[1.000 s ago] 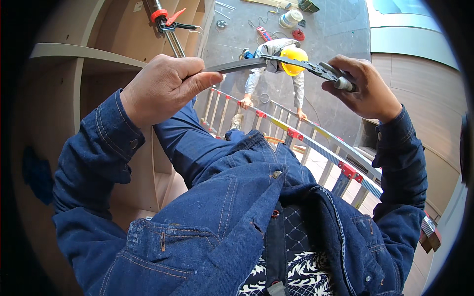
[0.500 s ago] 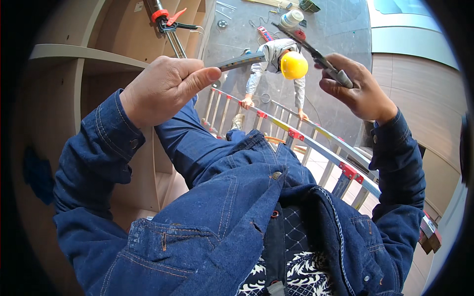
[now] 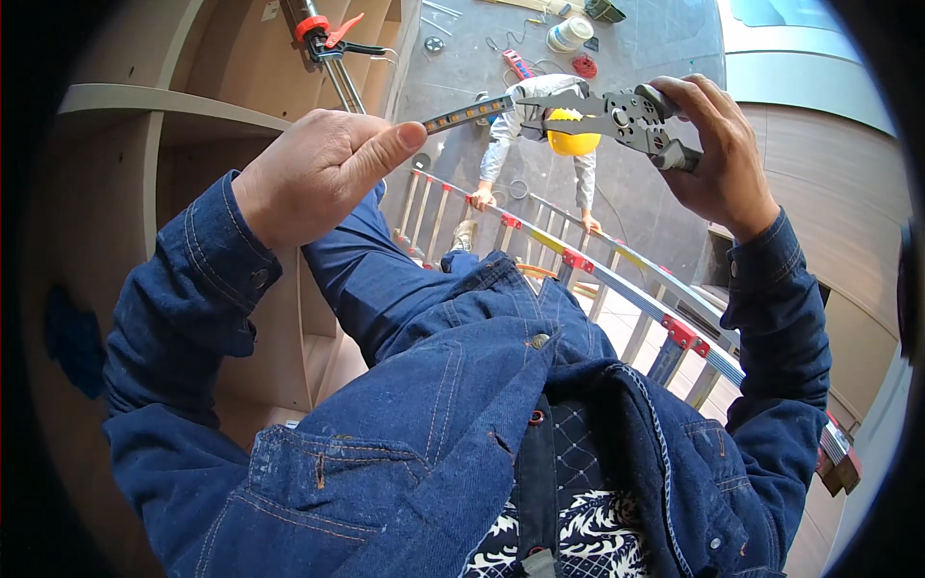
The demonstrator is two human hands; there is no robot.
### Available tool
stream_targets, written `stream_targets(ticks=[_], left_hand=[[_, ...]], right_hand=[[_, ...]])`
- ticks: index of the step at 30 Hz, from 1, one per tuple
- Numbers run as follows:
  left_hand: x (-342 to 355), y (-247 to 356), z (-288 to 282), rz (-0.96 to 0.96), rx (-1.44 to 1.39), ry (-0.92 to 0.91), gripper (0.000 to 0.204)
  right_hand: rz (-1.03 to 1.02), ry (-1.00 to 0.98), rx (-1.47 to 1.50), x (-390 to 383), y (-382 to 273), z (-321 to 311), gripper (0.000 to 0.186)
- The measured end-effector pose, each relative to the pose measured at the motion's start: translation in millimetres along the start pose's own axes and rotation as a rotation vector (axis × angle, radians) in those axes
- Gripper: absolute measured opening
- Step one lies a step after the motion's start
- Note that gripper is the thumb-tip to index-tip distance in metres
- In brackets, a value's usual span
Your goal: Installing LED light strips inside a wooden cabinet and stripping electrical wires.
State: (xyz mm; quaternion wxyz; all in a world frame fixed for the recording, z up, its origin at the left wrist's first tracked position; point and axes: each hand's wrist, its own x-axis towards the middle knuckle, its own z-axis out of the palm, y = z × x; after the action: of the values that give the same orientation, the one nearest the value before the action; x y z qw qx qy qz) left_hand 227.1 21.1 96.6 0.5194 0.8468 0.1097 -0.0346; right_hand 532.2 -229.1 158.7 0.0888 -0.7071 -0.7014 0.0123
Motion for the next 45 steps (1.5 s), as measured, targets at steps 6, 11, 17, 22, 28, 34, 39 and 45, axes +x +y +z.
stream_targets(ticks=[6, 11, 17, 22, 28, 34, 39, 45], left_hand=[[-1, 4, 0, -0.026, -0.064, 0.0, 0.069], [-2, 3, 2, -0.045, -0.111, 0.015, 0.07], [-1, 3, 3, -0.013, -0.122, 0.046, 0.07], [-1, 1, 1, -0.01, -0.074, 0.032, 0.069], [1, 1, 1, 0.032, -0.026, 0.06, 0.065], [2, -1, 2, 0.042, -0.045, 0.06, 0.058], [3, -2, 5, 0.062, -0.065, 0.104, 0.053], [2, -1, 2, 0.048, -0.036, 0.085, 0.053]], right_hand=[[-0.014, 0.006, -0.016, 3, -3, 0, 0.068], [-0.03, 0.026, -0.015, 4, -1, -1, 0.067], [-0.016, 0.046, -0.062, 4, 1, -7, 0.065], [-0.01, 0.041, -0.079, 6, -5, -10, 0.063], [0.003, 0.045, -0.082, 5, -6, -12, 0.061], [0.019, 0.032, -0.079, 4, -10, -16, 0.06], [-0.045, 0.083, -0.168, 3, -7, -17, 0.058], [-0.057, 0.109, -0.174, 5, -8, -15, 0.057]])
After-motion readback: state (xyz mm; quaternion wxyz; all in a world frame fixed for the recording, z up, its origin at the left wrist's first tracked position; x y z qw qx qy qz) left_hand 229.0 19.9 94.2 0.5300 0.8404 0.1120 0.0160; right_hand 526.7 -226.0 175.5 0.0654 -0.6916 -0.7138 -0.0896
